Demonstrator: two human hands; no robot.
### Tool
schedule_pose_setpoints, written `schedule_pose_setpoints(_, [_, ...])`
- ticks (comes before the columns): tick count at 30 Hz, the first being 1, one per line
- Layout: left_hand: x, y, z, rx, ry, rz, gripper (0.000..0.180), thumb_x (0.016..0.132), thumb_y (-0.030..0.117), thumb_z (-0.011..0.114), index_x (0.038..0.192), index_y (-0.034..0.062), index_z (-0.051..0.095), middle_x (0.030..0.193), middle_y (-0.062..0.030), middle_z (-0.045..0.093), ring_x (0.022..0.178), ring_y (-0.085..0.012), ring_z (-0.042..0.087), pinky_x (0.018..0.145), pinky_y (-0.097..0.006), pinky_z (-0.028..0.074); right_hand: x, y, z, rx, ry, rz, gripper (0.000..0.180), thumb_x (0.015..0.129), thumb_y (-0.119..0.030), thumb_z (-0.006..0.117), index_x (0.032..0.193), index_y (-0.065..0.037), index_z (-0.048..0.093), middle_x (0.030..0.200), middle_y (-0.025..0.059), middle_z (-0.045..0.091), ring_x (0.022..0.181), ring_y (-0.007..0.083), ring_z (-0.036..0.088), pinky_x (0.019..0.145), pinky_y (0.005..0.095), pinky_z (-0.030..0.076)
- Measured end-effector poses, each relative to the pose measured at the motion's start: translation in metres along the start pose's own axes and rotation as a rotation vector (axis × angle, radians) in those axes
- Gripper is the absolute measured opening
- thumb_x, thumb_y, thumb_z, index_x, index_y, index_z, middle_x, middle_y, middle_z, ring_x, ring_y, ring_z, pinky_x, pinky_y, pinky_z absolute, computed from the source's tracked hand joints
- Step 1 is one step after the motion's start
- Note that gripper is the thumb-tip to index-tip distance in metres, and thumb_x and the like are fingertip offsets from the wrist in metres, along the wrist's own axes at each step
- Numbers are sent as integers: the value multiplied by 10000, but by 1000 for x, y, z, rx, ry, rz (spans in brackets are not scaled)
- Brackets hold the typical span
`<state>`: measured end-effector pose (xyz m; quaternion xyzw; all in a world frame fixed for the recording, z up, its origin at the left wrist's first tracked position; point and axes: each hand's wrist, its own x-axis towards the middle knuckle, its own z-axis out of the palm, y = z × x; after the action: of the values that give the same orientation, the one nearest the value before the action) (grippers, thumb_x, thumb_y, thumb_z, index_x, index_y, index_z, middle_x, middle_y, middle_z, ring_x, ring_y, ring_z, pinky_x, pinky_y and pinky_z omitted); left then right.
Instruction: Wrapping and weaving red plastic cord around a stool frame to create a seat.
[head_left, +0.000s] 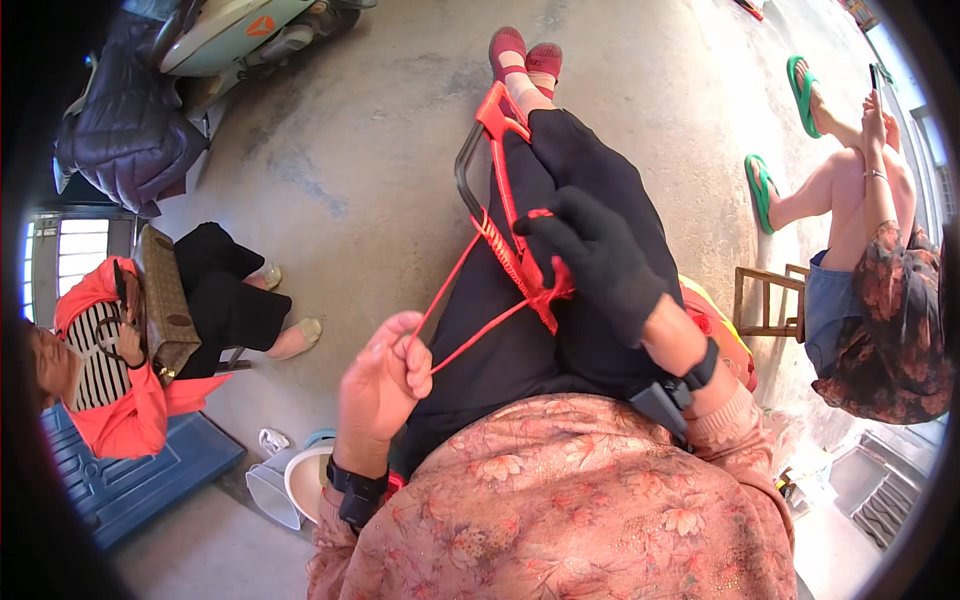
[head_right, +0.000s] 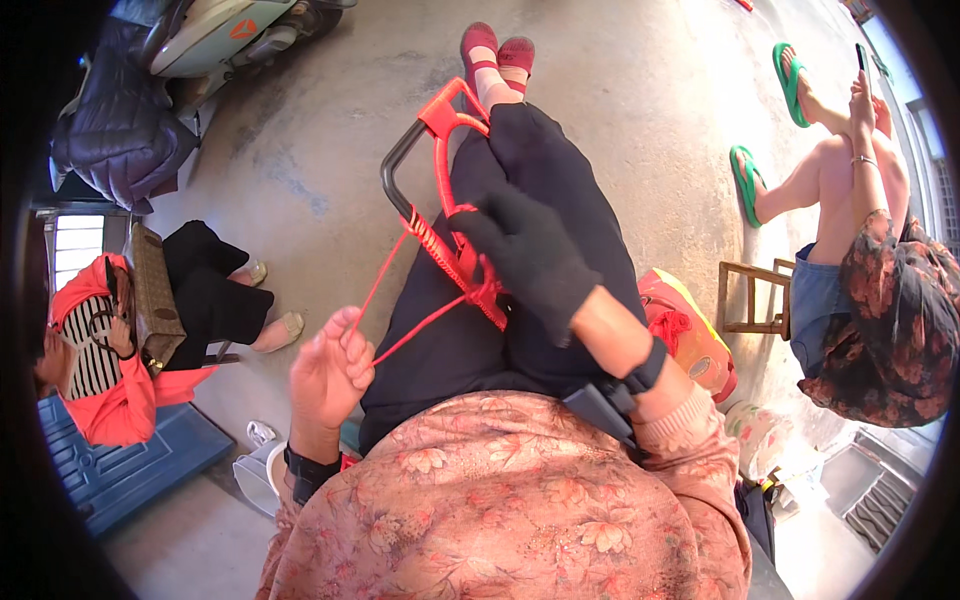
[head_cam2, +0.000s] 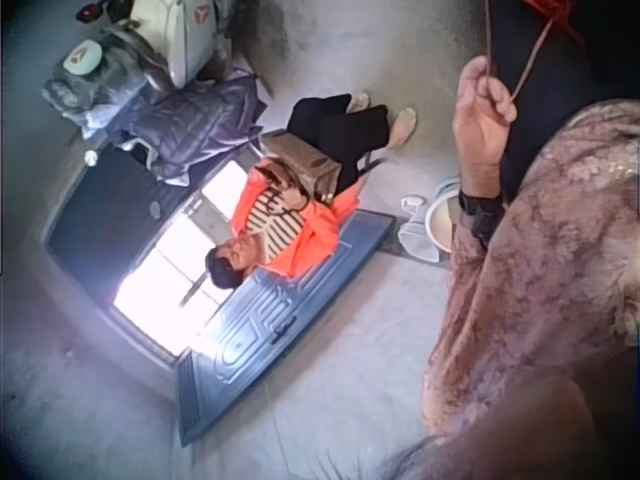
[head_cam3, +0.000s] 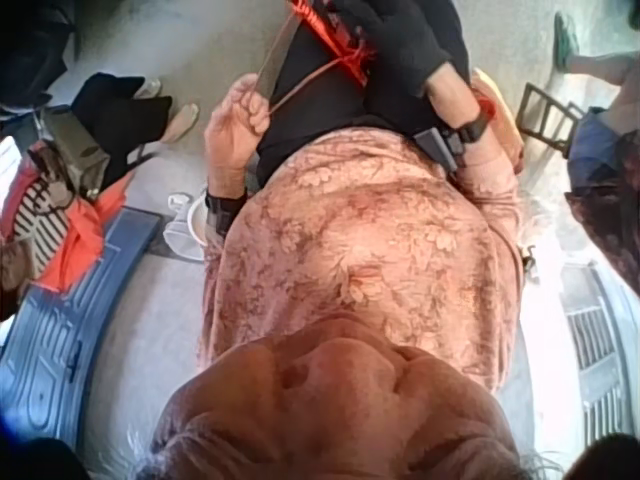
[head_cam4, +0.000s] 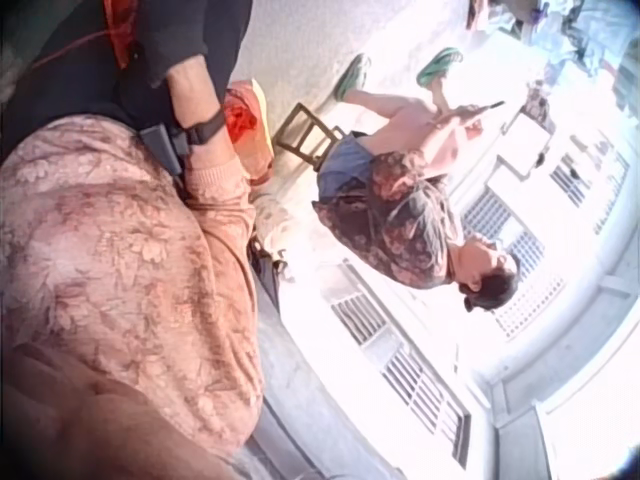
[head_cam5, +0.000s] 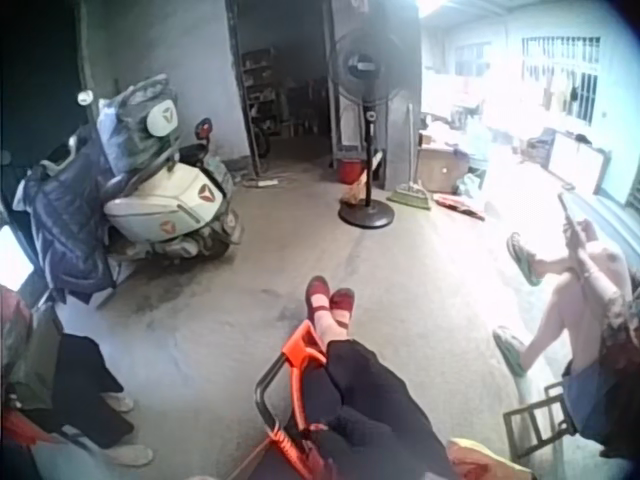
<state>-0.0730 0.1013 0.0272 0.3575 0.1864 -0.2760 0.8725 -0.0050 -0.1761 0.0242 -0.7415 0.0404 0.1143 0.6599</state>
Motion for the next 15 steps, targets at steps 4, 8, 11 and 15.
schedule_pose_setpoints(4, [-21,-5,-14,274,155,-63,152,940,117,536,980,-24,579,545,46,372,442,-31,300,392,-191,252,11,10,28,114,-170,233,208,904,-210,600,960,-10,614,762,16,586,685,85,526,634,263,448])
schedule_pose_setpoints(8, [-30,-3,-16,148,-159,-149,143,938,112,539,947,-27,572,582,33,416,441,-29,294,399,-186,276,8,7,28,62,-180,139,205,911,-206,591,981,-15,608,751,25,584,682,83,529,616,264,449])
schedule_pose_setpoints(11, [-22,7,-4,126,-169,-114,158,938,141,536,933,-14,568,615,-12,467,424,-69,348,395,-203,309,8,2,13,92,-185,276,204,904,-194,599,1000,-14,605,757,29,587,683,83,533,621,261,452])
schedule_pose_setpoints(15, [11,30,30,121,-367,368,304,930,209,536,1156,9,571,1130,-186,593,912,-306,613,563,-284,519,15,-5,-13,191,174,60,166,869,-135,642,972,-5,640,752,21,592,717,85,560,670,247,468])
